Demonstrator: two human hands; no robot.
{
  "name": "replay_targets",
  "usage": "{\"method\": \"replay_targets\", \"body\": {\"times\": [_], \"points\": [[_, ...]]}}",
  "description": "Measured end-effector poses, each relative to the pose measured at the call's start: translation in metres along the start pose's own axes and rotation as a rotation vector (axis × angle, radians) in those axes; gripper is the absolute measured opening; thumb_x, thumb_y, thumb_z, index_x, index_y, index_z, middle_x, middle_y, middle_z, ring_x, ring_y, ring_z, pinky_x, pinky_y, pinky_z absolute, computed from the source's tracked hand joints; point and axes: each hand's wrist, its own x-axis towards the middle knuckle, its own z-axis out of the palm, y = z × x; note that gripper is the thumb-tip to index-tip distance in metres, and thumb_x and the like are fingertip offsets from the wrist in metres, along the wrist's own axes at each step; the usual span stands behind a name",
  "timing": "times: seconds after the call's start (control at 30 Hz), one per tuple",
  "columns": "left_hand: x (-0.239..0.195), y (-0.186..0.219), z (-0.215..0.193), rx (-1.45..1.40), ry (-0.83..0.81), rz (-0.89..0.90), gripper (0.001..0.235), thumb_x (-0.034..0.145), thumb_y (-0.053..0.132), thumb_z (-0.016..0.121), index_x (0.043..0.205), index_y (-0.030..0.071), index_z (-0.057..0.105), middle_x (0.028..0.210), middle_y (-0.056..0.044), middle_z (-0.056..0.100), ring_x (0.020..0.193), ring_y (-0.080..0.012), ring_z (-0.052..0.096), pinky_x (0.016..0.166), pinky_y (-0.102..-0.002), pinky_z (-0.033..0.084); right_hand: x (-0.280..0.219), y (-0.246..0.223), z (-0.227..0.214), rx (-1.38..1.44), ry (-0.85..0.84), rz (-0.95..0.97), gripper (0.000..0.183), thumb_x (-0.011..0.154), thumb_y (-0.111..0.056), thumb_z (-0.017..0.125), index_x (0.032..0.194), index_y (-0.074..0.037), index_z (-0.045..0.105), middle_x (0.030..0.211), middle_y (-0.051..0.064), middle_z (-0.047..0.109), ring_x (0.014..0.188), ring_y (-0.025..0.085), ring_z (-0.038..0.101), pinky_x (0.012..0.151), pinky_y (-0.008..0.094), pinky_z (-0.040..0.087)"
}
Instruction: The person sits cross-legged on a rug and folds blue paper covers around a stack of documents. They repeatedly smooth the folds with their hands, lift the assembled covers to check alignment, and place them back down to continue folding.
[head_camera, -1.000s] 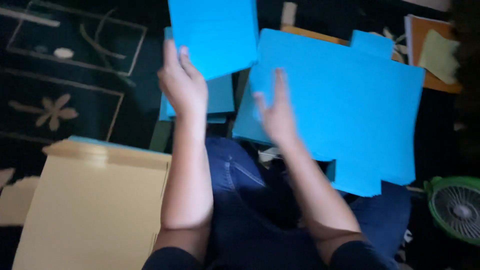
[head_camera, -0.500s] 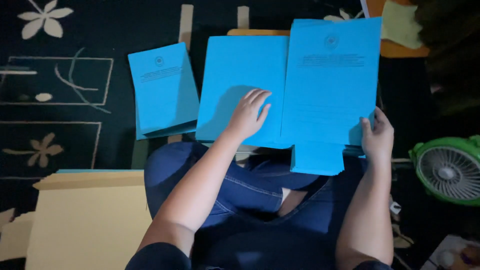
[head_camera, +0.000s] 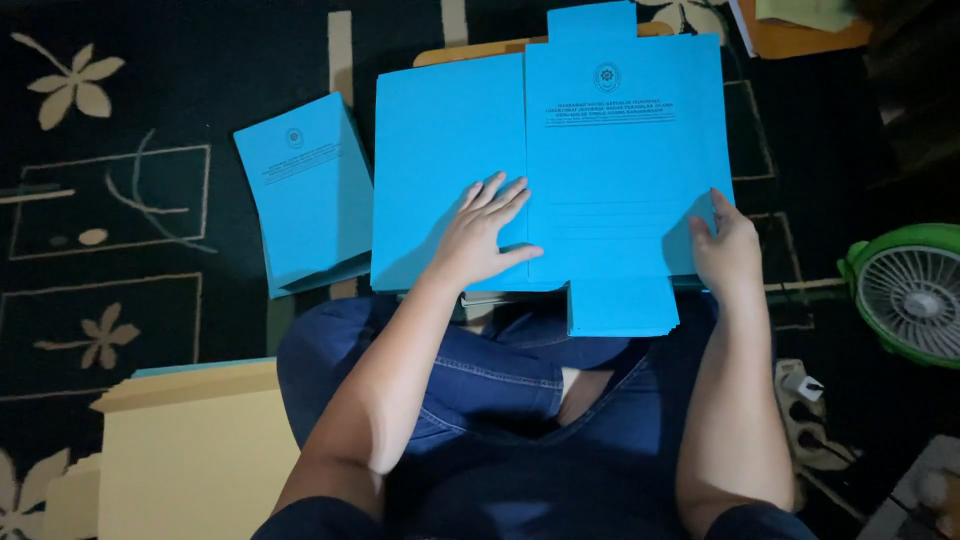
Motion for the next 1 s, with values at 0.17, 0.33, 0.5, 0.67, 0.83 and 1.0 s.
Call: {"method": "replay_targets", "body": {"times": [0.17, 0.33, 0.5, 0.67, 0.83, 1.0], "points": [[-0.001, 0.000, -0.002, -0.052, -0.010, -0.009, 0.086, 0.086, 0.063, 0.076, 0.152, 0.014, 0.054, 0.163, -0.005, 0.045, 0.156, -0.0333, 0.028, 0.130, -0.054, 0.014, 0.001, 0.012, 0.004, -0.138, 0.038, 0.025, 0.051, 0.106, -0.022, 0.066, 0.152, -0.001, 0.057, 0.124, 0.036, 0.065, 0.122, 0.053, 0.058, 0.098, 0.064, 0.048], [0.000, -0.008, 0.007, -0.027, -0.013, 0.001, 0.087, 0.083, 0.068, 0.075, 0.151, 0.018, 0.055, 0.162, 0.000, 0.046, 0.157, -0.0317, 0.027, 0.130, -0.053, 0.015, -0.003, 0.017, 0.009, -0.340, 0.156, -0.003, 0.043, 0.098, -0.030, 0.074, 0.133, -0.005, 0.074, 0.112, 0.021, 0.069, 0.103, 0.049, 0.068, 0.084, 0.056, 0.057], [0.000, -0.008, 0.006, -0.017, -0.022, 0.005, 0.087, 0.081, 0.068, 0.076, 0.150, 0.017, 0.056, 0.161, 0.000, 0.048, 0.157, -0.0307, 0.028, 0.130, -0.053, 0.014, -0.004, 0.020, 0.007, -0.385, 0.139, -0.055, 0.040, 0.104, -0.033, 0.071, 0.129, -0.001, 0.075, 0.104, 0.021, 0.063, 0.096, 0.055, 0.065, 0.078, 0.058, 0.056], [0.001, -0.012, 0.010, -0.013, -0.018, 0.011, 0.088, 0.081, 0.069, 0.076, 0.150, 0.018, 0.057, 0.160, 0.001, 0.049, 0.156, -0.0301, 0.028, 0.130, -0.053, 0.014, -0.006, 0.028, 0.006, -0.388, 0.153, -0.100, 0.039, 0.105, -0.032, 0.072, 0.129, -0.001, 0.075, 0.103, 0.019, 0.063, 0.095, 0.052, 0.066, 0.078, 0.057, 0.056], [0.001, -0.009, 0.001, 0.023, -0.077, 0.082, 0.087, 0.090, 0.066, 0.069, 0.155, 0.010, 0.048, 0.164, -0.003, 0.038, 0.156, -0.0339, 0.021, 0.128, -0.060, 0.014, -0.003, -0.004, -0.013, -0.145, 0.088, -0.122, 0.041, 0.112, -0.029, 0.061, 0.141, -0.001, 0.067, 0.106, 0.015, 0.062, 0.087, 0.028, 0.060, 0.066, 0.044, 0.047], [0.002, -0.011, 0.002, 0.045, -0.094, 0.071, 0.088, 0.090, 0.068, 0.066, 0.155, 0.013, 0.047, 0.164, -0.002, 0.038, 0.156, -0.0330, 0.019, 0.128, -0.059, 0.013, 0.012, 0.004, -0.012, 1.820, -0.080, 0.371, 0.033, 0.090, -0.010, 0.069, 0.116, 0.009, 0.064, 0.110, 0.021, 0.069, 0.092, 0.030, 0.072, 0.084, 0.038, 0.063]]}}
